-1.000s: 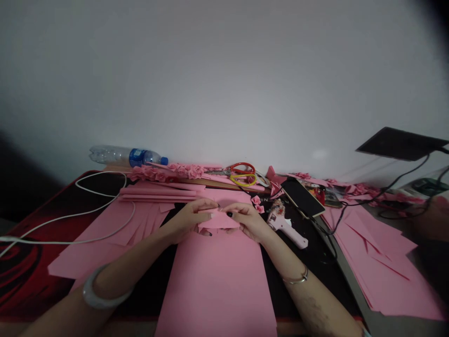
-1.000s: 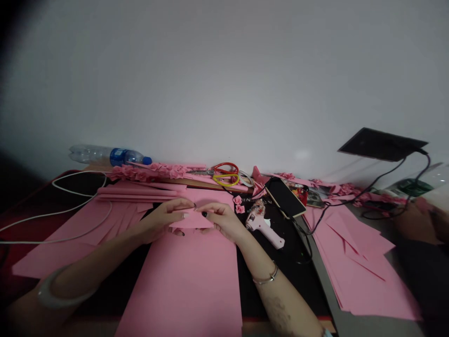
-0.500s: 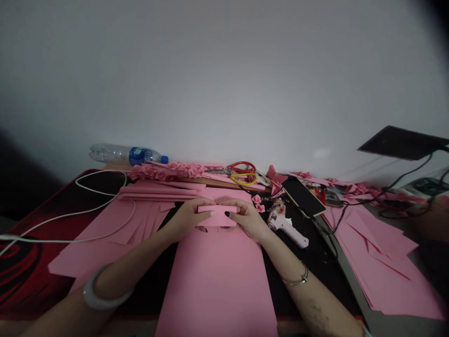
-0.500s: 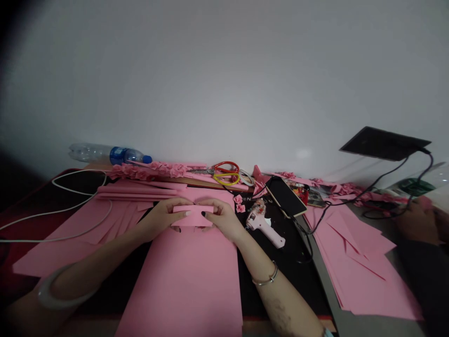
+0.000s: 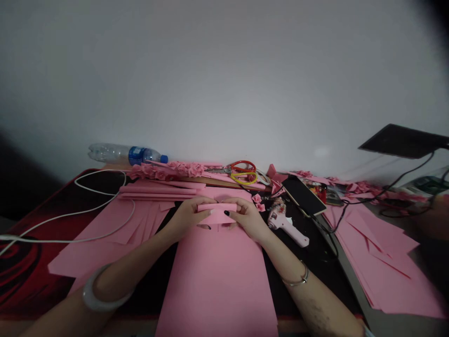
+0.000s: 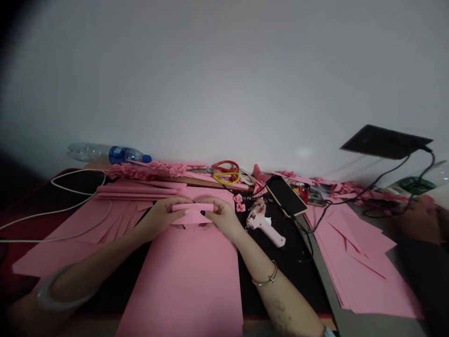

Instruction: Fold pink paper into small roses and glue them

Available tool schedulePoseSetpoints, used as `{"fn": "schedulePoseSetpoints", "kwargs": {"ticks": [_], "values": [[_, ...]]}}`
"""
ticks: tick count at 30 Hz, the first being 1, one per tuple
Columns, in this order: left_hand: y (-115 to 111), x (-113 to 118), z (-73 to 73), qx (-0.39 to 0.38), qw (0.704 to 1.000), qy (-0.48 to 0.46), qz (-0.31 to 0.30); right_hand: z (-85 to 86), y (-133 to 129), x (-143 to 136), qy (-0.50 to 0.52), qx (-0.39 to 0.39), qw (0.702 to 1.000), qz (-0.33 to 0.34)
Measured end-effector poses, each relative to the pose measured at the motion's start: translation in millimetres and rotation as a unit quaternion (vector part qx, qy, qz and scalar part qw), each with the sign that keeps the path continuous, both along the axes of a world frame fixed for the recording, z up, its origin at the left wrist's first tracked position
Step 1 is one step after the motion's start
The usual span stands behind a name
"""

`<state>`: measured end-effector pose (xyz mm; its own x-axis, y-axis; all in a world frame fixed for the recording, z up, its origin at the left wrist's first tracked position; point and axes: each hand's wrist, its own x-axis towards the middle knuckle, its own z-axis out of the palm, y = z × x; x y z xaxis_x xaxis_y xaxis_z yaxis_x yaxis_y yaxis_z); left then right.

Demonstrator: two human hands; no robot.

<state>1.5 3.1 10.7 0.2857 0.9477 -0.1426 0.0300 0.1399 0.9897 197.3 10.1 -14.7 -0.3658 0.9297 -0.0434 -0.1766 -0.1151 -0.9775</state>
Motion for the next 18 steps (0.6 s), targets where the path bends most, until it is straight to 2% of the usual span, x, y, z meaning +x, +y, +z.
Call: {"fn": "schedulePoseSetpoints", "kwargs": {"ticks": [9,18], "values": [[2.9,0.0,-1.2,0.035,0.999,0.04,0.006,1.7,-2.0,-3.6,-0.025,-0.002,0.998,-0.052],[3.3,-2.6,-3.3,-0.03,0.998,-0.046,-0.023,7.1,-2.9,-2.6,-0.024,0.0,0.997,-0.074]]}}
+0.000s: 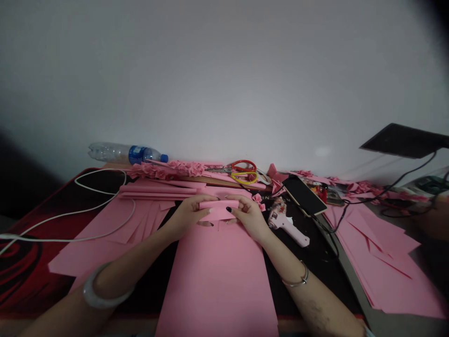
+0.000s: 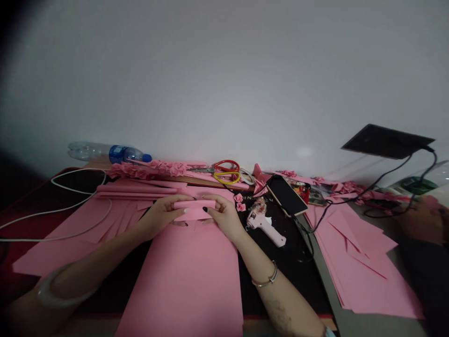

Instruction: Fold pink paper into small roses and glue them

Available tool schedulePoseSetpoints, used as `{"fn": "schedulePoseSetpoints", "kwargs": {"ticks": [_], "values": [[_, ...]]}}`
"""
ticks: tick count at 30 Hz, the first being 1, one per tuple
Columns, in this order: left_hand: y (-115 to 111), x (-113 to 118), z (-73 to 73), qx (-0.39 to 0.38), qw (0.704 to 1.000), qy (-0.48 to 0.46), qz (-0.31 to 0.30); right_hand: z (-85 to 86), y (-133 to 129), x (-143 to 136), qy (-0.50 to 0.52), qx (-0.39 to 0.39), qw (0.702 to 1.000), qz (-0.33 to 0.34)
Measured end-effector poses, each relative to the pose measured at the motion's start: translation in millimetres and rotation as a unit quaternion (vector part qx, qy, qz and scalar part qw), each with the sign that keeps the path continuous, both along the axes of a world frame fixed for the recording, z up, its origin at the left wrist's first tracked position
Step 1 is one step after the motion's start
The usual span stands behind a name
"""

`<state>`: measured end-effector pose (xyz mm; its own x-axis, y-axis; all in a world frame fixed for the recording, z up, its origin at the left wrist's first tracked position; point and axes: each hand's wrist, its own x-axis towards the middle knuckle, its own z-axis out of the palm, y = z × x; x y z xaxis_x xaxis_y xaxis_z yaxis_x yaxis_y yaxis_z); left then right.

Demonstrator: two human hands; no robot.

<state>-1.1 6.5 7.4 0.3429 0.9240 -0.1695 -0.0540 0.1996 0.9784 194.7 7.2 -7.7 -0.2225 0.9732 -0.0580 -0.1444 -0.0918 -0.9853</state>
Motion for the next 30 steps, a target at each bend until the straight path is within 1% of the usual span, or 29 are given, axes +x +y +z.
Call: {"fn": "schedulePoseSetpoints", "kwargs": {"ticks": [6,11,15,20,30], "values": [[0.5,-0.9,-2.2,0.011,1.0,-0.003,0.003,-0.6,0.0,-0.4,0.019,0.003,1.0,0.004],[0.9,-1.3,-2.9,0.016,1.0,0.009,0.003,-0.6,-0.3,-0.4,0.009,-0.008,1.0,-0.001],[1.7,-2.2,-5.2,0.021,1.0,0.002,-0.003,-0.1,-0.4,0.0,0.014,-0.01,1.0,0.003],[1.4,-2.1,-3.0,0.011,1.0,0.019,0.009,-0.4,-0.5,1.8,0.009,-0.007,1.0,0.01],[0.5,-2.2,-0.5,0.009,1.0,0.004,-0.002,-2.5,0.0,3.0,0.01,-0.008,1.0,0.014]]}}
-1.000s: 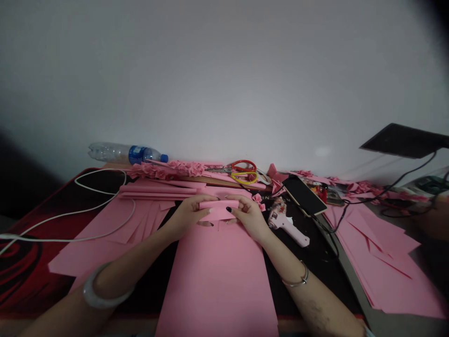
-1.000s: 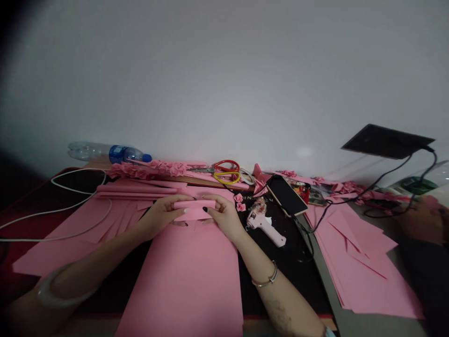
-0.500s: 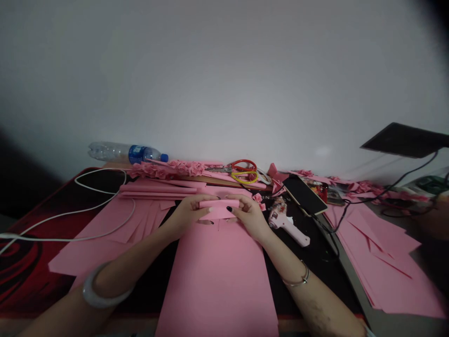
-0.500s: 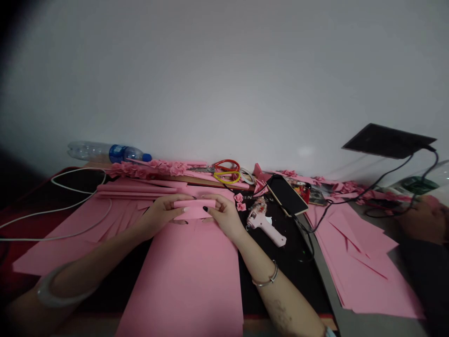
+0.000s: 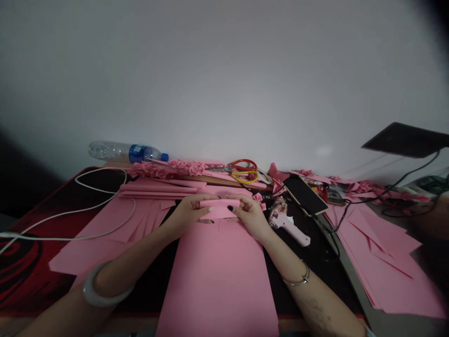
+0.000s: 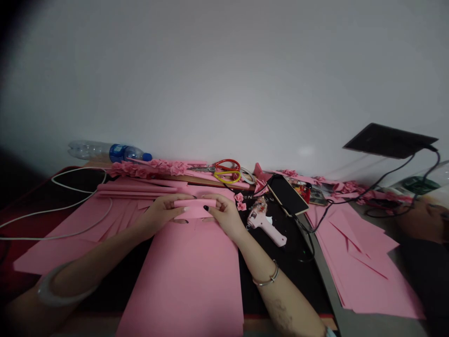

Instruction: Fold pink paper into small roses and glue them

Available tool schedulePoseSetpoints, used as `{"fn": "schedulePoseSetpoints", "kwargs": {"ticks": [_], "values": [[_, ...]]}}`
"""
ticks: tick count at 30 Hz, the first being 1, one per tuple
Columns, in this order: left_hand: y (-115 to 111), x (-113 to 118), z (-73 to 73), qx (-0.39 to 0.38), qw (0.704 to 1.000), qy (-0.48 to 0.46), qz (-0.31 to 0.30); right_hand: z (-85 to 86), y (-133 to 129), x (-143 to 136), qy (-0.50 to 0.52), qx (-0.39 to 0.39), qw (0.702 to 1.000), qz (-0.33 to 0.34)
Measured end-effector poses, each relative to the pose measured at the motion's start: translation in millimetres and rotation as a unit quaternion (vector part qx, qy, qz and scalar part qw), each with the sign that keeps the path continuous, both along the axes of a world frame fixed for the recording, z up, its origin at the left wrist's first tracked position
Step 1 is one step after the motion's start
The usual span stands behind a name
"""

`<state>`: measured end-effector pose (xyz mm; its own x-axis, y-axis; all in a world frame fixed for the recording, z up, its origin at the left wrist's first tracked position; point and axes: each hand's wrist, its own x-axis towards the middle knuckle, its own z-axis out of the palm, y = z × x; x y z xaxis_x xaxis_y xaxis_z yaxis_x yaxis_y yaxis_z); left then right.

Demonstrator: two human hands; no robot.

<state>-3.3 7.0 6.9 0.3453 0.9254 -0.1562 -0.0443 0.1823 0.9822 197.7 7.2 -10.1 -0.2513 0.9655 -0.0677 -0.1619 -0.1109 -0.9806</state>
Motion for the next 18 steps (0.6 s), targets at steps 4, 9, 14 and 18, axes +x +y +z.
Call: {"fn": "schedulePoseSetpoints", "kwargs": {"ticks": [4,9,14,18], "values": [[-0.3,0.5,1.2,-0.006,1.0,0.003,0.013,0.0,0.3,0.1,-0.003,-0.009,1.0,-0.002],[-0.2,0.9,1.9,-0.01,1.0,0.004,0.011,0.4,0.6,-0.4,-0.006,-0.001,1.0,-0.012],[1.5,1.2,0.4,-0.013,1.0,0.006,0.005,0.6,0.5,-1.3,-0.009,0.002,1.0,-0.021],[2.1,1.2,-1.3,-0.013,1.0,0.007,0.008,1.2,0.1,-2.2,-0.004,0.0,1.0,-0.029]]}}
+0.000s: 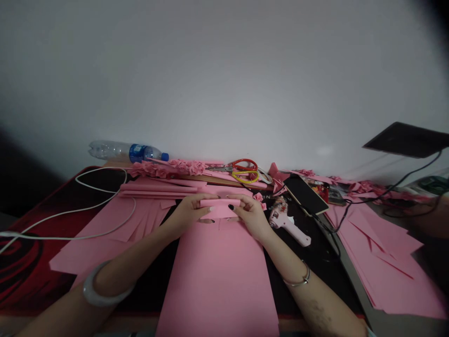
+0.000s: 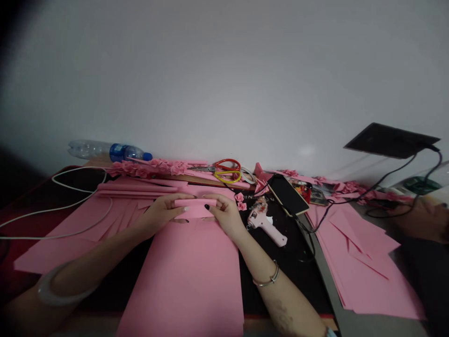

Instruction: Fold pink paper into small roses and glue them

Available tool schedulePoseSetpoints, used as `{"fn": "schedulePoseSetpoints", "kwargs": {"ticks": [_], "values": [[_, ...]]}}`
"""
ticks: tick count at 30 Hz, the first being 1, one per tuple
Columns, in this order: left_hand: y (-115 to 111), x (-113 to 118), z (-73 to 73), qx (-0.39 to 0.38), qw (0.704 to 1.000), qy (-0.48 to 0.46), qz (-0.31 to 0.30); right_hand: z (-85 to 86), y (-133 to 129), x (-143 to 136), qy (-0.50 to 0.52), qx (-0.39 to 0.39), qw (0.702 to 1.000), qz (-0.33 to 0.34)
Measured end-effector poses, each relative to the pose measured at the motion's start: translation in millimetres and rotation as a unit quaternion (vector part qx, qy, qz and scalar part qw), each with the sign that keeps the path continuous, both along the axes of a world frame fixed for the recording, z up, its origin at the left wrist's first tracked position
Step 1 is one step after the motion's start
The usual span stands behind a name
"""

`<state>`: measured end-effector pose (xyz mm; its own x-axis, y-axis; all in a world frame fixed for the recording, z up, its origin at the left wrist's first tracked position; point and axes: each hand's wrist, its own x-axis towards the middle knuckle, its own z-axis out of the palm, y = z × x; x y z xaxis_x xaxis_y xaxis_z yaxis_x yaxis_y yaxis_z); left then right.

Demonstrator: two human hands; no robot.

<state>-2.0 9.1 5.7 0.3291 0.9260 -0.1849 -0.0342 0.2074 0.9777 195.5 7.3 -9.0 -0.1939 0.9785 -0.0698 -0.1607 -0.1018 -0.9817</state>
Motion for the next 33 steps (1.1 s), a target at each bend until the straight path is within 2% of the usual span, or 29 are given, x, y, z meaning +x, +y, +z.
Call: {"fn": "schedulePoseSetpoints", "kwargs": {"ticks": [13,19,23,29,33], "values": [[-2,2,4.4,-0.017,1.0,-0.013,0.012,-1.8,1,0,-0.013,0.001,1.0,-0.006],[-1,3,-1.0,-0.027,0.999,-0.021,0.01,-0.2,0,0,-0.019,0.006,1.0,-0.011],[0,3,-5.6,-0.02,1.0,-0.014,0.019,1.4,-1,-1,-0.014,-0.001,1.0,-0.01],[1,3,-5.0,0.002,0.999,0.027,0.033,3.1,-1,-1,-0.023,-0.004,1.0,-0.001],[1,4,-6.3,0.035,0.998,0.039,0.036,4.6,-2,0,-0.058,0.024,0.998,-0.01]]}}
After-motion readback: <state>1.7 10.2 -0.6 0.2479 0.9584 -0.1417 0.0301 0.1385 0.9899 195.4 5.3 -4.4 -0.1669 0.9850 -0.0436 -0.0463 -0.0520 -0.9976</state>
